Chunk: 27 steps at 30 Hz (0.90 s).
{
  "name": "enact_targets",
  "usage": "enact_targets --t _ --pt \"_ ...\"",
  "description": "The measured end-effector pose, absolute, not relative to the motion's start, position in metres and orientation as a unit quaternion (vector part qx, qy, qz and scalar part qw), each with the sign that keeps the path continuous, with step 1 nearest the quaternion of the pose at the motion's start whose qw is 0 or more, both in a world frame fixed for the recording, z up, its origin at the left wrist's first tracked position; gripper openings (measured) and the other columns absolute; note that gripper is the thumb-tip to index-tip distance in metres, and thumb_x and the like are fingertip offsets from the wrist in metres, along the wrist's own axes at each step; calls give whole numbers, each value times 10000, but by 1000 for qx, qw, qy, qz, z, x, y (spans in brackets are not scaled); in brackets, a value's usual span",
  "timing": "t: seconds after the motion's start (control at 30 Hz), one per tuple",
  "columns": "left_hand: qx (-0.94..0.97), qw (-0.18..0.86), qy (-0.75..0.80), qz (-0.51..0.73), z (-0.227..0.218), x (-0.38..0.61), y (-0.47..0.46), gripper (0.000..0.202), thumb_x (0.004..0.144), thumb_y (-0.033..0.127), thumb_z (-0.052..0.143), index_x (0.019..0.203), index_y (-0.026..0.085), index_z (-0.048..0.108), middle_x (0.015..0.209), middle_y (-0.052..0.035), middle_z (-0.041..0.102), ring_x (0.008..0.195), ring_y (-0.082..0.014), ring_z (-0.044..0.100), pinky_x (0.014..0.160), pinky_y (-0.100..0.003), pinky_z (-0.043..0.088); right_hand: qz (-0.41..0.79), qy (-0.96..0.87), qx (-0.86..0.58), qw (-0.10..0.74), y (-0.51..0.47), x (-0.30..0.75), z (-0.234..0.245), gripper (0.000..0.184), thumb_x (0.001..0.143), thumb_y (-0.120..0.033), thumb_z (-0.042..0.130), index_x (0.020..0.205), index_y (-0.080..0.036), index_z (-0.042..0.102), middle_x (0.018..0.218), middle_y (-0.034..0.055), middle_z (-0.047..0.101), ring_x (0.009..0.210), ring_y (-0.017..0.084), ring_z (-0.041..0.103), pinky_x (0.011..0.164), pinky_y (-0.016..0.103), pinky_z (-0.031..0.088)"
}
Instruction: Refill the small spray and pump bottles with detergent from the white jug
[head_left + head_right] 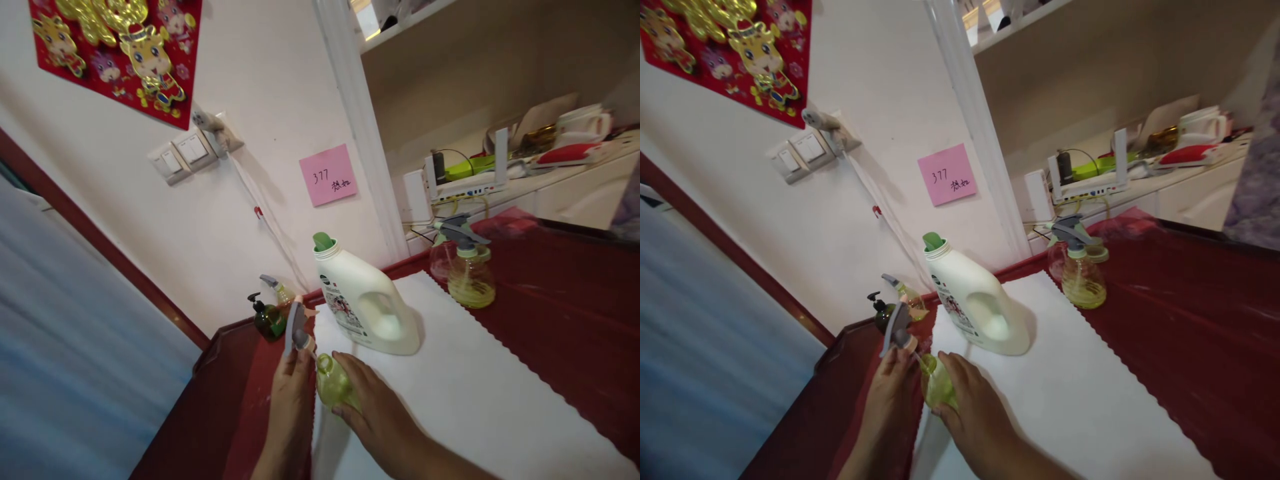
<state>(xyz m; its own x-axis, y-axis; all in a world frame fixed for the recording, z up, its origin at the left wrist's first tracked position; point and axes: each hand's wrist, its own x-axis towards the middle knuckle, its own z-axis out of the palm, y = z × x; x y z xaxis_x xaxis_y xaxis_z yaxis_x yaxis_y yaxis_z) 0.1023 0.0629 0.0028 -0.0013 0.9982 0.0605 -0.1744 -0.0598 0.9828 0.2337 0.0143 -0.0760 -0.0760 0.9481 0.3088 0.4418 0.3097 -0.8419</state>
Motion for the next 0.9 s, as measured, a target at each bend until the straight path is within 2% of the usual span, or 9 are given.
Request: enact_targets --t 0.1,0.27,0.33,0.53,0.7,0.9 --pt "513 513 462 510 -13 98 61 477 791 568 791 1098 205 753 1146 -108 783 1062 -276 727 874 -321 563 285 -676 -513 445 15 235 -75 672 901 -247 553 1545 -156 382 1587 152 449 1455 290 417 1226 504 344" --pt "538 465 491 503 -10 97 56 507 754 605 803 1058 201 780 1104 -121 793 1060 -303 719 880 -349 560 282 -669 -512 459 15 234 -76 667 900 -248 560 1543 -212 386 1579 135 468 1448 300 434 1213 531 360" --pt "542 468 482 505 -8 98 55 497 758 594 807 1066 205 778 1103 -120 793 1066 -302 716 888 -356 558 282 -668 -514 458 14 234 -76 674 893 -242 568 1543 -216 389 1577 132 472 1451 302 433 1214 525 363" --pt "537 495 453 510 -16 97 57 438 805 549 789 1094 222 761 1157 -110 784 1090 -282 710 910 -343 544 288 -673 -518 442 11 234 -70 688 888 -225 566 1546 -132 389 1584 166 452 1457 307 421 1227 509 351" --pt "533 519 436 507 -24 96 57 402 830 511 778 1106 220 753 1178 -112 775 1152 -292 690 1003 -393 512 293 -676 -521 431 11 236 -66 685 897 -232 550 1551 -124 381 1595 168 436 1466 297 405 1233 503 337" --pt "551 518 421 501 -28 97 56 408 854 536 739 1111 219 758 1138 -103 783 1221 -305 654 1091 -444 464 291 -676 -515 441 11 238 -65 661 913 -255 543 1547 -151 389 1593 153 445 1460 289 417 1222 504 354"
